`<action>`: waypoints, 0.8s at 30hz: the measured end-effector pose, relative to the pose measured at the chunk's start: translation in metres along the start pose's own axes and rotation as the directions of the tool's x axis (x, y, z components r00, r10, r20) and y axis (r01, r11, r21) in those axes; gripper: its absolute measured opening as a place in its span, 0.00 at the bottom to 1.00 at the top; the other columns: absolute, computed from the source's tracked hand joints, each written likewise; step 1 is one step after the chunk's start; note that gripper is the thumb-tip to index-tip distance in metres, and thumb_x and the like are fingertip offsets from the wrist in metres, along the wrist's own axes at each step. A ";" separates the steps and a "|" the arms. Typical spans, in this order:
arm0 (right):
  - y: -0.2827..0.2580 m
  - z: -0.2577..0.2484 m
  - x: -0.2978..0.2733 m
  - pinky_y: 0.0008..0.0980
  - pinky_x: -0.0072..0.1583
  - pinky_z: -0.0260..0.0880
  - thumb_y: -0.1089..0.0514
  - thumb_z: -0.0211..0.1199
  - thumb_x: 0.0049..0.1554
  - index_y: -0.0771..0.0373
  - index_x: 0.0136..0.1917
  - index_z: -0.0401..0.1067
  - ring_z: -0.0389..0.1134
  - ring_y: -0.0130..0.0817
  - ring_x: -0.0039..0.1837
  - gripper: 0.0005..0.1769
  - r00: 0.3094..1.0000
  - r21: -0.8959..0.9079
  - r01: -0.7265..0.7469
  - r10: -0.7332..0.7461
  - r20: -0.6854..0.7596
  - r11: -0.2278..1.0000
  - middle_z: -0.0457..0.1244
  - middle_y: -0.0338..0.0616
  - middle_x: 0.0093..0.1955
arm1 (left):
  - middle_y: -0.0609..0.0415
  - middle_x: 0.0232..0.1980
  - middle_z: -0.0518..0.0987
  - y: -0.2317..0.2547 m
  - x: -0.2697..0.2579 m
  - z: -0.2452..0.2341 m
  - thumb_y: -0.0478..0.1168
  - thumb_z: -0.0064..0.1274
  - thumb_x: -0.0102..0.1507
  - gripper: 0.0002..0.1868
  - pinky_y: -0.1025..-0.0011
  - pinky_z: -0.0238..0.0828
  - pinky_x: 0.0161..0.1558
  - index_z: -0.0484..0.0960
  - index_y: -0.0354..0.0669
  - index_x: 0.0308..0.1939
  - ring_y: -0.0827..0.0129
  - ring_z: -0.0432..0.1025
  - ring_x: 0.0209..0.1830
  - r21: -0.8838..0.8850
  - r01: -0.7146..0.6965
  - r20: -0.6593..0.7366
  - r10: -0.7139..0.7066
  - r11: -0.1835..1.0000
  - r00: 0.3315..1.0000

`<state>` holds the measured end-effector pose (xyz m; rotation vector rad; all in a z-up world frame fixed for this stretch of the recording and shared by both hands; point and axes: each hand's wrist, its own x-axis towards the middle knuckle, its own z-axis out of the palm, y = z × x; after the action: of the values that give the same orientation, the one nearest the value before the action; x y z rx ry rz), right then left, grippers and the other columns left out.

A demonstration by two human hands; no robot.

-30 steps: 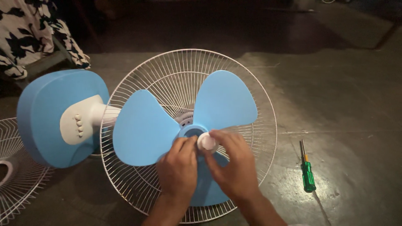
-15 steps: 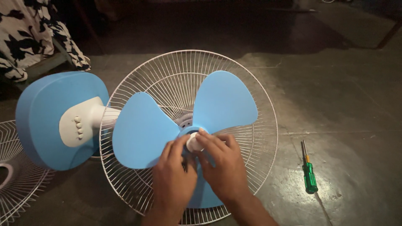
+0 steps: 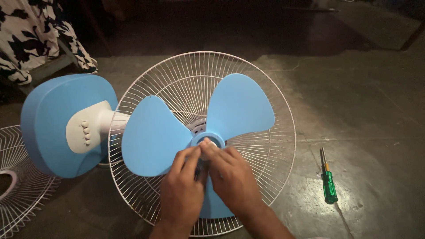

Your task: The person reassembles an electric fan by attaching the rear motor cover, then the front wire cage, followed by the fan blades, and finally securing the blade nut. The person uses a screwdriver to tighten a screw on the motor housing before placing the cover.

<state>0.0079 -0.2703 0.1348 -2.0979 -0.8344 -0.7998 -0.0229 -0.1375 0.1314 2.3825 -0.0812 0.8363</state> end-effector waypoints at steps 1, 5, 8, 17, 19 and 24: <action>0.000 0.000 0.001 0.35 0.54 0.73 0.72 0.64 0.51 0.65 0.67 0.72 0.70 0.42 0.51 0.29 1.000 0.019 0.010 -0.010 0.009 1.000 0.70 0.47 0.62 | 0.53 0.54 0.80 -0.001 0.000 0.000 0.38 0.65 0.54 0.25 0.61 0.77 0.45 0.81 0.41 0.56 0.54 0.80 0.48 0.004 0.006 0.000 -0.006 1.000 1.000; 0.000 -0.002 0.001 0.38 0.54 0.71 0.71 0.64 0.50 0.65 0.68 0.70 0.69 0.43 0.51 0.30 0.999 -0.033 0.030 -0.029 0.023 0.999 0.70 0.48 0.61 | 0.51 0.56 0.79 -0.001 -0.001 -0.001 0.37 0.65 0.53 0.28 0.62 0.78 0.45 0.79 0.39 0.58 0.56 0.80 0.48 0.015 -0.007 0.032 0.007 1.000 0.999; 0.001 -0.005 0.002 0.40 0.56 0.69 0.70 0.64 0.49 0.64 0.68 0.70 0.69 0.44 0.53 0.31 0.999 -0.039 0.034 -0.034 0.016 0.999 0.71 0.45 0.58 | 0.52 0.56 0.78 0.003 0.002 -0.003 0.37 0.65 0.54 0.28 0.62 0.78 0.44 0.79 0.40 0.58 0.57 0.80 0.47 0.024 0.014 0.066 -0.015 1.000 0.998; 0.000 -0.019 0.007 0.44 0.59 0.66 0.70 0.65 0.42 0.63 0.69 0.70 0.67 0.45 0.59 0.38 0.995 -0.048 -0.027 0.031 0.097 0.999 0.71 0.41 0.54 | 0.54 0.54 0.78 0.011 0.016 -0.007 0.39 0.64 0.54 0.26 0.58 0.76 0.41 0.81 0.45 0.57 0.52 0.80 0.43 0.106 -0.009 0.097 -0.002 0.994 0.995; 0.001 -0.022 0.008 0.43 0.62 0.67 0.70 0.64 0.44 0.62 0.70 0.69 0.67 0.44 0.60 0.38 0.987 0.003 -0.076 0.075 0.139 0.997 0.71 0.41 0.54 | 0.54 0.53 0.79 0.012 0.018 -0.008 0.39 0.64 0.54 0.23 0.58 0.76 0.41 0.81 0.44 0.54 0.53 0.80 0.43 0.096 -0.043 0.080 0.035 0.994 0.996; 0.002 -0.025 0.012 0.48 0.68 0.61 0.66 0.67 0.46 0.58 0.68 0.69 0.61 0.51 0.68 0.35 0.995 -0.119 -0.089 0.094 0.038 0.989 0.64 0.44 0.67 | 0.53 0.50 0.79 0.021 0.026 -0.008 0.44 0.65 0.54 0.24 0.56 0.75 0.40 0.81 0.46 0.54 0.52 0.79 0.40 0.149 -0.014 0.127 -0.005 0.989 0.992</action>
<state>0.0098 -0.2871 0.1567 -2.2470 -0.7238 -0.7730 -0.0120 -0.1466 0.1622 2.5767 -0.0778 0.7140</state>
